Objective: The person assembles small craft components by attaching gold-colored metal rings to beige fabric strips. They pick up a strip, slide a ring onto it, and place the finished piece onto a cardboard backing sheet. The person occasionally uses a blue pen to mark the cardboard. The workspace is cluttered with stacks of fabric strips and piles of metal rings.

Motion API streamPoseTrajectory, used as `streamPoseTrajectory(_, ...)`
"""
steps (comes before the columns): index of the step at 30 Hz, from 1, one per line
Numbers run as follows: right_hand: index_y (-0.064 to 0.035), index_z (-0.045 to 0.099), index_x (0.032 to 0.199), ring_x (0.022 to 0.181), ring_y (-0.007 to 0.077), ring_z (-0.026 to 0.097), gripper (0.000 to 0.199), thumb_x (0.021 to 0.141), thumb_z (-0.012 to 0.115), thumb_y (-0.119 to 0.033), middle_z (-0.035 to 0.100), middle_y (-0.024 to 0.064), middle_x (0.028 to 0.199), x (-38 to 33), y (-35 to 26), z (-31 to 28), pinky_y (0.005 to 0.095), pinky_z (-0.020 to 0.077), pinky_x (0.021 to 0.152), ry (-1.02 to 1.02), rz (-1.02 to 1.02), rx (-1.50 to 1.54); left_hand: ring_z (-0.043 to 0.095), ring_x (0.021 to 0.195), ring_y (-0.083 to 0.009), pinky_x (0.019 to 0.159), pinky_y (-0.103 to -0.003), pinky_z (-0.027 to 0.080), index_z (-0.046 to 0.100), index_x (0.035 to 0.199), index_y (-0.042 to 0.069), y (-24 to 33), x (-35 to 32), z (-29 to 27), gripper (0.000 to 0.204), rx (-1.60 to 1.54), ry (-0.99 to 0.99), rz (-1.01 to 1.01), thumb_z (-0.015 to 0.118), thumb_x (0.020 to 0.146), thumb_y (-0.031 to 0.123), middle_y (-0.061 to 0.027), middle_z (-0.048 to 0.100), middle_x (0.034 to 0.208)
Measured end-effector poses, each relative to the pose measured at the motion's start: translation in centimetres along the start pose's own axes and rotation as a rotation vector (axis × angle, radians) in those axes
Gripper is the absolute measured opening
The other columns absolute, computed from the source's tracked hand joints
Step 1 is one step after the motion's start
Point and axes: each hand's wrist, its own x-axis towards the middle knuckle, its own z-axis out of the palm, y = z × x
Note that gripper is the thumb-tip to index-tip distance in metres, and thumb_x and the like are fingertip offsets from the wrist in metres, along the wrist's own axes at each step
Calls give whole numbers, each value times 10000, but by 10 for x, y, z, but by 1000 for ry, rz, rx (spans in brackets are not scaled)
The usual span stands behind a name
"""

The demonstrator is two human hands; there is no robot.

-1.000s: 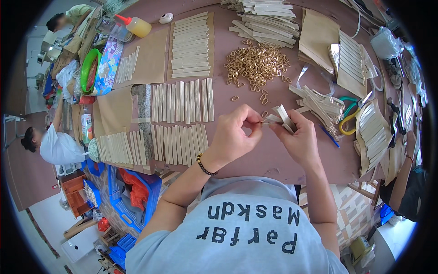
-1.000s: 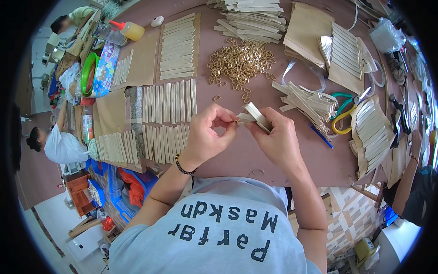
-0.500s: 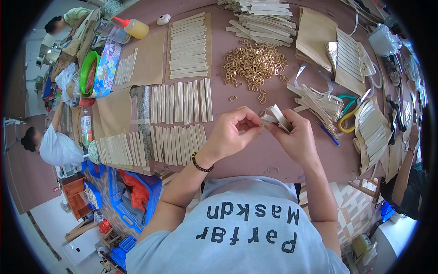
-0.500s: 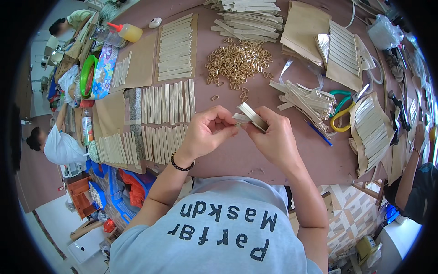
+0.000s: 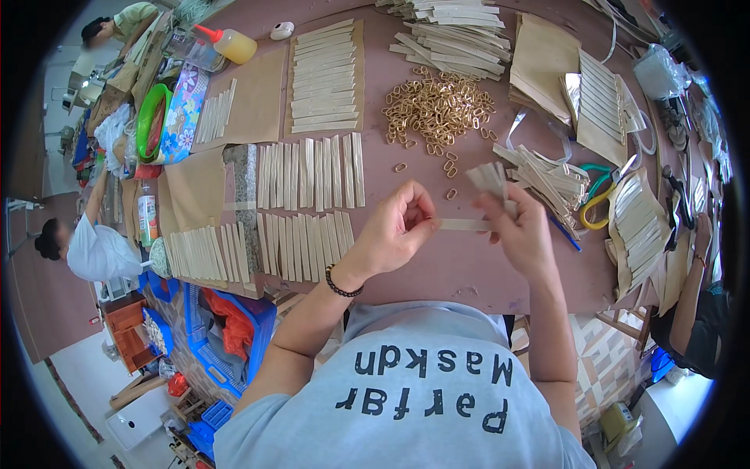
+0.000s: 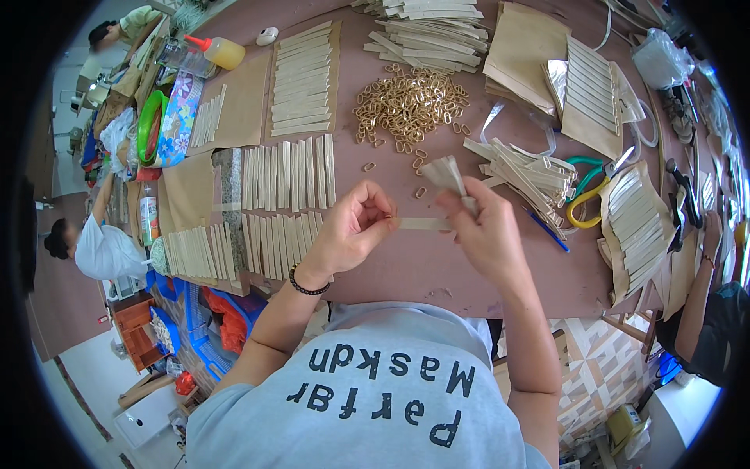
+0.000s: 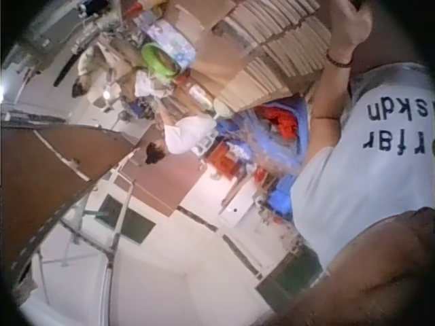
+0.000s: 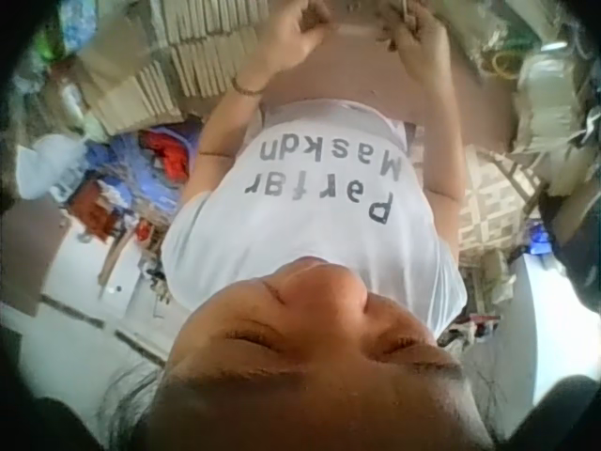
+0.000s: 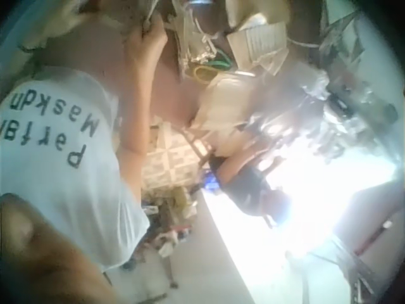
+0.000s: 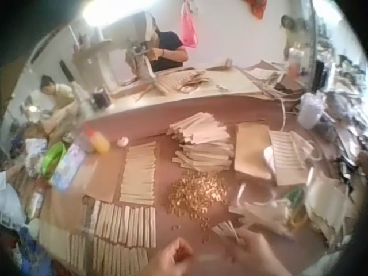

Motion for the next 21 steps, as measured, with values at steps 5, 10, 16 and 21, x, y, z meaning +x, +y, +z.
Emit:
streamPoseTrajectory(5,23,641,1115,693,101,633,212,979,560,-118,647,45,818,4,4,-15,251,508,575,2,-11,56,570,728,-118,664,-260,481,595,1006,27,-3,5,-3,145,443,-81,-60,676,886,37,-39,569,887)
streamPoseTrajectory(10,31,638,1115,710,106,648,216,969,565,-110,658,45,820,0,-2,-8,251,518,588,-6,-30,57,589,725,-268,664,-359,486,619,886,26,-10,27,14,110,827,177,289,700,843,89,-103,552,851)
streamPoseTrajectory(16,15,660,1055,657,90,621,212,909,657,-140,645,25,723,0,5,0,249,496,573,106,-32,16,604,697,-288,649,-389,495,592,838,13,-15,47,16,87,899,119,277,668,833,55,-107,580,790)
streamPoseTrajectory(21,10,664,943,549,105,506,177,882,693,-152,597,62,630,-3,10,3,296,414,515,142,-72,-172,653,631,-131,567,-284,511,627,889,2,-4,39,15,71,579,182,107,672,874,54,-50,663,742)
